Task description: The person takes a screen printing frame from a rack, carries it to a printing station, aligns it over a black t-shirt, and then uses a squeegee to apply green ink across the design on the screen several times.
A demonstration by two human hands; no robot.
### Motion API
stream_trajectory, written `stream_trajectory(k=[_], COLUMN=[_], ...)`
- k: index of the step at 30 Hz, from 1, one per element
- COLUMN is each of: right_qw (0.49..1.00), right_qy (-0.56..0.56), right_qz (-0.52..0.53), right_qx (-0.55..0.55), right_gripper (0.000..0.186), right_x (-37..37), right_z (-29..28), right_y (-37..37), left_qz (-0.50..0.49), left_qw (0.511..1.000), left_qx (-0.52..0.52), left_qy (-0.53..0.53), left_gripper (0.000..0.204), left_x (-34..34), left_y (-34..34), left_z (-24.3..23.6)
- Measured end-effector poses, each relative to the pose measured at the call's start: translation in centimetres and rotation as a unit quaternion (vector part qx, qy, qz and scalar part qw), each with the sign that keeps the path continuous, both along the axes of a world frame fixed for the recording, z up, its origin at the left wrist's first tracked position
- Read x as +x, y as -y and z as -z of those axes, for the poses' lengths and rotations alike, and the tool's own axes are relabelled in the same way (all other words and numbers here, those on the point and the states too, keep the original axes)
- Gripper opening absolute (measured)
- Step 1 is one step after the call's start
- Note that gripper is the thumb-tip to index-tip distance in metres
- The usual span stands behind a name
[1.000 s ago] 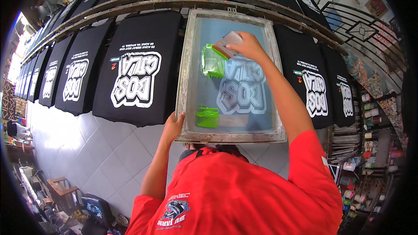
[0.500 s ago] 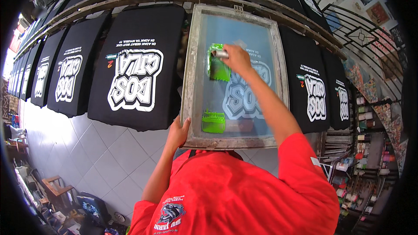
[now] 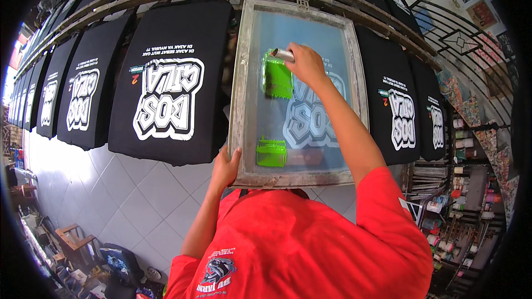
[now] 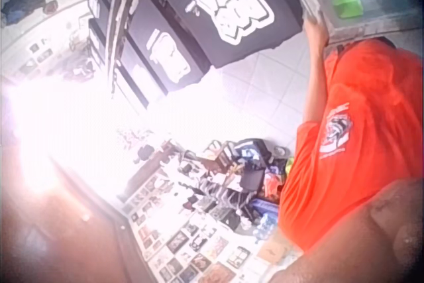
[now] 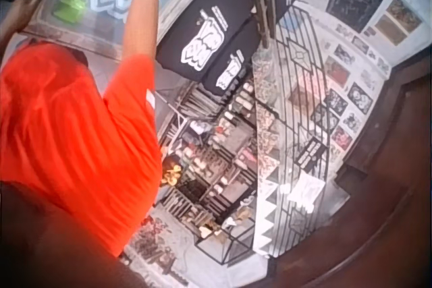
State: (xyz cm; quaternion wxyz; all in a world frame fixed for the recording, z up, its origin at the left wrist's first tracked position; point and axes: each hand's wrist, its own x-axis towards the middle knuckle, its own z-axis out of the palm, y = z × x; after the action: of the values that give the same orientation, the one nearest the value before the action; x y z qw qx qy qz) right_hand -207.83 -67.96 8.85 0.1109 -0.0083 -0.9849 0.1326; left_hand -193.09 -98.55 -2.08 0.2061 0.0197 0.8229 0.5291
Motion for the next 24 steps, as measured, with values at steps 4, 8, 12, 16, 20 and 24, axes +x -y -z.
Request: stream_trajectory(k=[4,8,12,16,20,24], right_qw=[0.999,0.999,0.993,0.992,0.999,0.999], right_qy=[0.018,0.001,0.106,0.124,0.048,0.022], right_qz=[-0.015,-0.03,-0.037,-0.022,0.008,0.018], right_qx=[0.031,0.04,0.022,-0.002,0.009,0.017], right_gripper=[0.022,0.023,0.023,0.028,0.026,0.025], right_x=[-0.5,3.6,6.0,4.2,0.2,0.1], right_z=[3.0,4.2,1.5,-1.2,-1.3,1.8], right_y=[0.0,1.4,2.7,1.4,0.2,0.1], left_qz=[0.002,-0.003,-0.007,-0.009,-0.01,-0.012], left_qw=[1.0,1.0,1.0,1.0,1.0,1.0], left_qx=[-0.007,0.006,-0.013,-0.003,0.006,-0.011], left_qy=[-0.01,-0.009,-0.01,-0.001,0.004,0.006], left_gripper=[0.041,0.039,0.035,0.041,0.043,0.043], left_x=[0.1,0.2,0.3,0.2,0.1,0.1], left_y=[0.0,0.0,0.1,0.1,0.0,0.0], left_z=[-0.5,0.2,0.7,0.4,0.6,0.7])
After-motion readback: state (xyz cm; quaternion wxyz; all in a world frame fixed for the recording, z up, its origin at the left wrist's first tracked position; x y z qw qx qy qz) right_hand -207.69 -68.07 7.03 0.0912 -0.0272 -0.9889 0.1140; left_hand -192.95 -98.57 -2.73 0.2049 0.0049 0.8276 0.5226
